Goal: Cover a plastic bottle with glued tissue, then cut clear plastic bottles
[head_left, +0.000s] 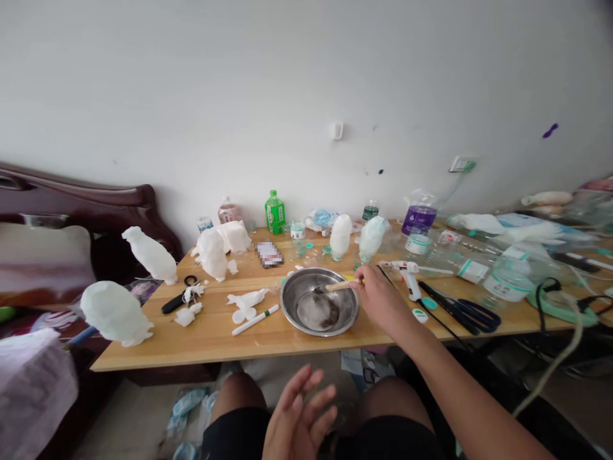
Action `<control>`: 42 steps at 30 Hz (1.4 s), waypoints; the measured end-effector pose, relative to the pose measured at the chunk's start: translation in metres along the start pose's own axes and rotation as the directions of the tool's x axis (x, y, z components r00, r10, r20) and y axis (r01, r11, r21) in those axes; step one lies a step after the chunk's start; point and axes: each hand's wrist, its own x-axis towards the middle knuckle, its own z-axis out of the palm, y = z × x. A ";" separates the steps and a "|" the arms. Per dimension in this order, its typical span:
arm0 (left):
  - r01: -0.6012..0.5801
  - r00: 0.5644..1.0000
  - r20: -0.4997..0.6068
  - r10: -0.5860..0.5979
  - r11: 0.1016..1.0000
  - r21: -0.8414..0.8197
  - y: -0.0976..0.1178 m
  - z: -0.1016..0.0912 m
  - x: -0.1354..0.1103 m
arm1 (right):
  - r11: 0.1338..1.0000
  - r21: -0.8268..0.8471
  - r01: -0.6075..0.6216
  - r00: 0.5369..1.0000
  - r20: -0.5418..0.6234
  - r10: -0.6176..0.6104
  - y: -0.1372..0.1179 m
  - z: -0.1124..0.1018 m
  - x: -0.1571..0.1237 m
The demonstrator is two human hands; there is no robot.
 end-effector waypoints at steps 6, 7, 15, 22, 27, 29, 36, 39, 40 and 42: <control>-0.178 0.943 -0.266 0.202 0.978 0.112 0.010 0.042 0.047 | 0.962 0.156 0.225 0.972 0.031 -0.233 -0.011 -0.019 0.002; -0.197 0.931 -0.282 0.231 0.970 0.145 0.009 0.046 0.051 | 0.942 0.183 0.281 0.952 0.070 -0.297 -0.011 -0.020 0.006; -0.137 0.937 -0.300 0.177 0.979 0.148 0.023 0.057 0.072 | 0.897 0.185 0.403 0.831 0.336 -0.443 -0.008 -0.022 0.038; -0.175 0.957 -0.198 0.212 0.966 0.191 0.020 0.052 0.073 | 0.939 0.174 0.296 0.845 0.410 -0.343 -0.021 -0.034 0.025; -0.215 0.953 -0.161 0.256 0.948 0.234 0.006 0.046 0.066 | 0.979 0.138 0.149 0.969 0.179 -0.172 -0.034 -0.038 0.010; -0.238 0.950 -0.144 0.277 0.941 0.239 -0.001 0.039 0.064 | 0.986 0.135 0.094 0.994 0.038 -0.100 -0.037 -0.037 0.007; -0.336 0.935 -0.010 0.353 0.898 0.282 -0.016 0.016 0.066 | 0.904 0.358 0.235 0.967 0.010 -0.255 -0.058 -0.009 -0.015; -0.336 0.935 -0.038 0.352 0.916 0.218 -0.013 0.014 0.067 | 0.858 0.440 0.265 0.913 0.173 -0.370 -0.061 -0.009 -0.030; -0.329 0.937 -0.053 0.345 0.924 0.193 -0.012 0.014 0.067 | 0.852 0.453 0.264 0.891 0.223 -0.395 -0.060 -0.013 -0.034; -0.314 0.943 -0.055 0.327 0.933 0.174 -0.010 0.013 0.066 | 0.856 0.455 0.246 0.865 0.296 -0.406 -0.054 -0.026 -0.039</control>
